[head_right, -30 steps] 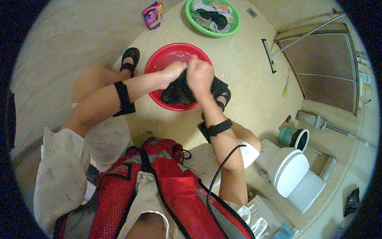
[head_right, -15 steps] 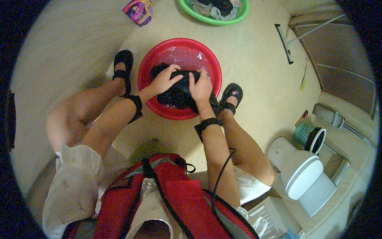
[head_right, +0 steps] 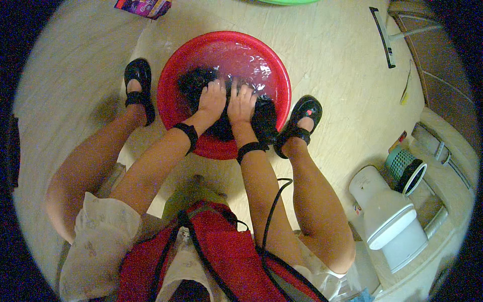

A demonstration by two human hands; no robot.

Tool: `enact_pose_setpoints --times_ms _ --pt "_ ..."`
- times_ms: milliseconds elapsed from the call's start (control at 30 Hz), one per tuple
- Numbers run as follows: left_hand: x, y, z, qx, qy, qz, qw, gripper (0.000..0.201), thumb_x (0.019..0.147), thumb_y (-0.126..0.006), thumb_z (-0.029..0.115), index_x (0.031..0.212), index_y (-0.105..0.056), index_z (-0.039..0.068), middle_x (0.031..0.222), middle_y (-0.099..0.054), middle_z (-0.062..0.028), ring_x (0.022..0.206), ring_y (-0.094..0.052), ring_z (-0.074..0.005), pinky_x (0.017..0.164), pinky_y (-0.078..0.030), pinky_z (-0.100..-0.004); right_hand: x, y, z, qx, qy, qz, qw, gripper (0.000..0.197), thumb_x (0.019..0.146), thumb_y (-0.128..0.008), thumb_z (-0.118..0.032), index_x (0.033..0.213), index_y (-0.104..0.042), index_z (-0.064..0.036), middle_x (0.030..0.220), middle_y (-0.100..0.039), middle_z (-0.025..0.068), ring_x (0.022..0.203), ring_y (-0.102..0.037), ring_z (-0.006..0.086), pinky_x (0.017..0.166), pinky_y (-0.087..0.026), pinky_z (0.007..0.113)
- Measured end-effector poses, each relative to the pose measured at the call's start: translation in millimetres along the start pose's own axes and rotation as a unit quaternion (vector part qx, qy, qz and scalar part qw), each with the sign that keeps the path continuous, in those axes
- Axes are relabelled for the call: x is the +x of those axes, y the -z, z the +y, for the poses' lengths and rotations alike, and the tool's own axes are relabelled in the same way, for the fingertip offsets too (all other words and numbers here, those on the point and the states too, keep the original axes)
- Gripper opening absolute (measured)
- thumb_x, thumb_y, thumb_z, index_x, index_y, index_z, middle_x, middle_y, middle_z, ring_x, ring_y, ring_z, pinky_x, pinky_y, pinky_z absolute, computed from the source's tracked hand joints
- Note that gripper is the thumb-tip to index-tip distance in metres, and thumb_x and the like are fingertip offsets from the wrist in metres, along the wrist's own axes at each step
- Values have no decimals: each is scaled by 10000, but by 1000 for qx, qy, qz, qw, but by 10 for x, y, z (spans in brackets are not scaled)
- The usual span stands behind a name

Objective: Hand washing clothes in a red bucket in a bathroom.

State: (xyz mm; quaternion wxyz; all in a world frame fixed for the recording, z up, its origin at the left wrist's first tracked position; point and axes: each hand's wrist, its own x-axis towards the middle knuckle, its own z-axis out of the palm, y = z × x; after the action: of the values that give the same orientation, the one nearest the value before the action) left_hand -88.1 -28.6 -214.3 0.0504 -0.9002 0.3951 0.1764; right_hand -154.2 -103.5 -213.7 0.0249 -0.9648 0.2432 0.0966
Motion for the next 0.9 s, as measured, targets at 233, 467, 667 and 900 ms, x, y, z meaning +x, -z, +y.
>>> enact_pose_setpoints --times_ms 233,467,667,900 --pt "418 184 -112 -250 103 -127 954 304 808 -563 256 1016 -589 37 1000 -596 -204 912 -589 -371 775 -478 -459 274 -133 317 82 -42 -50 994 254 804 -508 -167 1027 -573 -64 960 -576 155 915 -548 322 756 -454 461" --pt "286 448 -357 -451 35 -5 892 338 776 -661 313 958 -607 34 888 -632 -167 872 -605 -320 789 -458 -382 366 586 221 380 -232 133 886 215 859 -524 -152 936 -579 41 812 -605 276 776 -597 431 716 -456 486" --pt "127 803 -82 -835 266 -27 481 350 858 -579 341 929 -630 2 830 -631 -69 758 -555 -158 746 -428 -301 245 1014 -95 470 -264 164 826 364 933 -428 -236 804 -596 60 769 -591 294 738 -598 427 680 -446 468" --pt "-42 1171 205 -778 276 -48 563 387 895 -489 315 851 -640 -38 750 -609 -57 684 -534 -127 621 -433 -305 259 1288 22 454 -187 189 850 379 907 -472 -206 641 -587 39 578 -549 241 507 -561 374 506 -420 450"
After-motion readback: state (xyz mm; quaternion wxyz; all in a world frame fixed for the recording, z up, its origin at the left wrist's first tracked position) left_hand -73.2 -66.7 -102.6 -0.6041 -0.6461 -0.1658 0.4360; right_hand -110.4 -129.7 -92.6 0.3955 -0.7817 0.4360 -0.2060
